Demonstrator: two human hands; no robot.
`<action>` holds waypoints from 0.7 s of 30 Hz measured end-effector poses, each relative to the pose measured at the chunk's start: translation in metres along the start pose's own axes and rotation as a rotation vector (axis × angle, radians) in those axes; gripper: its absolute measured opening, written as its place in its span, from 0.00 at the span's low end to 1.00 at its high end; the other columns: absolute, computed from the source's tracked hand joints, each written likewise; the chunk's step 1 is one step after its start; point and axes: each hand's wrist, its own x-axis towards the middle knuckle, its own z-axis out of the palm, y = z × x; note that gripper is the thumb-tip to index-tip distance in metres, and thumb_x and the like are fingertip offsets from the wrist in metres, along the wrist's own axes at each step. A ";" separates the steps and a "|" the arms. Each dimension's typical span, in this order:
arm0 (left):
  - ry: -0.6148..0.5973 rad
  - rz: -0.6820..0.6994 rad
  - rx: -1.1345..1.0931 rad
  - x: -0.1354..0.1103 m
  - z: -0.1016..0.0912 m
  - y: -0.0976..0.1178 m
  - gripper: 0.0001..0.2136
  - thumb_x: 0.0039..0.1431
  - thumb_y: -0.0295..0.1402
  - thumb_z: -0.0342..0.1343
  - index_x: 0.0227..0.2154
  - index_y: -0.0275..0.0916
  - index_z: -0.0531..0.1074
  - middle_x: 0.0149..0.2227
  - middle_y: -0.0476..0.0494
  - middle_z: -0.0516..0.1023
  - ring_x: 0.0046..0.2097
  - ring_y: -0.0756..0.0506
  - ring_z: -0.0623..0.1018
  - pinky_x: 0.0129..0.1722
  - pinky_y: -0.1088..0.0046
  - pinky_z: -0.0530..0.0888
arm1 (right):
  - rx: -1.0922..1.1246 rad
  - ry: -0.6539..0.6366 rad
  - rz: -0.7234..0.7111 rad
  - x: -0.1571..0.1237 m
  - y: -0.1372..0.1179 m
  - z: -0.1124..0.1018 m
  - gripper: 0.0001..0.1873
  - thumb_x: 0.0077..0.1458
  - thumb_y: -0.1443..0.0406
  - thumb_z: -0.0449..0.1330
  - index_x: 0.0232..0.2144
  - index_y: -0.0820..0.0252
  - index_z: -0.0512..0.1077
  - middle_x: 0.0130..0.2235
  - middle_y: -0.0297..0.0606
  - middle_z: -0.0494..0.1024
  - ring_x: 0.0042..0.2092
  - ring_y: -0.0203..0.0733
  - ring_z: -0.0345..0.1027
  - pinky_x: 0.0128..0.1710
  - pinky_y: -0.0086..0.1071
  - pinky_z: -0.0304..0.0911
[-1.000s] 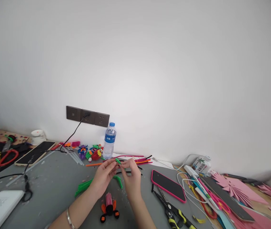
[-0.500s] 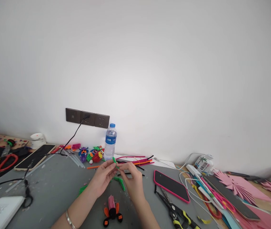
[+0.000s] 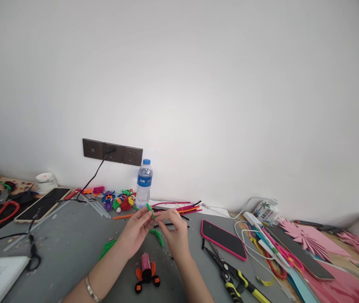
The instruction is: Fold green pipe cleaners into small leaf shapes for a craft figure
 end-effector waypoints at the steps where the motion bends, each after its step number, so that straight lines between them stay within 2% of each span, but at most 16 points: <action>1: -0.007 -0.020 0.004 -0.001 0.001 0.000 0.06 0.50 0.19 0.64 0.31 0.34 0.77 0.28 0.46 0.81 0.29 0.51 0.79 0.31 0.80 0.78 | 0.005 0.005 -0.002 0.000 0.000 0.000 0.08 0.54 0.73 0.59 0.27 0.55 0.73 0.33 0.37 0.81 0.37 0.44 0.70 0.37 0.36 0.66; 3: -0.011 -0.045 0.011 -0.003 0.001 0.001 0.06 0.51 0.19 0.63 0.32 0.33 0.78 0.29 0.45 0.81 0.30 0.51 0.79 0.31 0.80 0.78 | 0.016 0.011 0.005 0.000 0.000 0.000 0.08 0.54 0.72 0.58 0.27 0.56 0.73 0.32 0.37 0.80 0.37 0.44 0.71 0.37 0.36 0.66; 6: -0.005 -0.038 0.020 -0.004 0.001 0.002 0.06 0.50 0.20 0.65 0.30 0.34 0.77 0.30 0.46 0.81 0.30 0.51 0.79 0.31 0.79 0.78 | 0.023 0.012 0.033 -0.001 0.002 0.002 0.07 0.54 0.71 0.58 0.27 0.56 0.73 0.32 0.37 0.79 0.37 0.44 0.71 0.38 0.36 0.66; 12: 0.000 0.019 0.085 -0.003 -0.001 -0.003 0.10 0.42 0.28 0.71 0.26 0.37 0.75 0.29 0.50 0.79 0.32 0.50 0.79 0.25 0.82 0.74 | 0.094 0.042 0.146 0.000 0.005 0.003 0.04 0.53 0.69 0.59 0.28 0.57 0.73 0.31 0.38 0.78 0.36 0.44 0.71 0.36 0.35 0.66; 16: 0.018 0.039 0.135 -0.005 0.002 -0.001 0.13 0.37 0.32 0.73 0.25 0.38 0.75 0.25 0.53 0.75 0.29 0.52 0.76 0.23 0.83 0.72 | 0.206 0.075 0.241 0.002 0.006 0.004 0.03 0.52 0.66 0.61 0.27 0.58 0.73 0.30 0.38 0.77 0.34 0.42 0.70 0.35 0.34 0.66; 21: -0.067 0.131 0.314 -0.009 0.005 0.004 0.12 0.41 0.37 0.71 0.26 0.38 0.76 0.21 0.55 0.70 0.25 0.53 0.70 0.27 0.80 0.71 | 0.339 0.076 0.321 0.003 0.013 0.003 0.06 0.50 0.62 0.65 0.29 0.59 0.75 0.30 0.39 0.78 0.34 0.43 0.70 0.34 0.35 0.67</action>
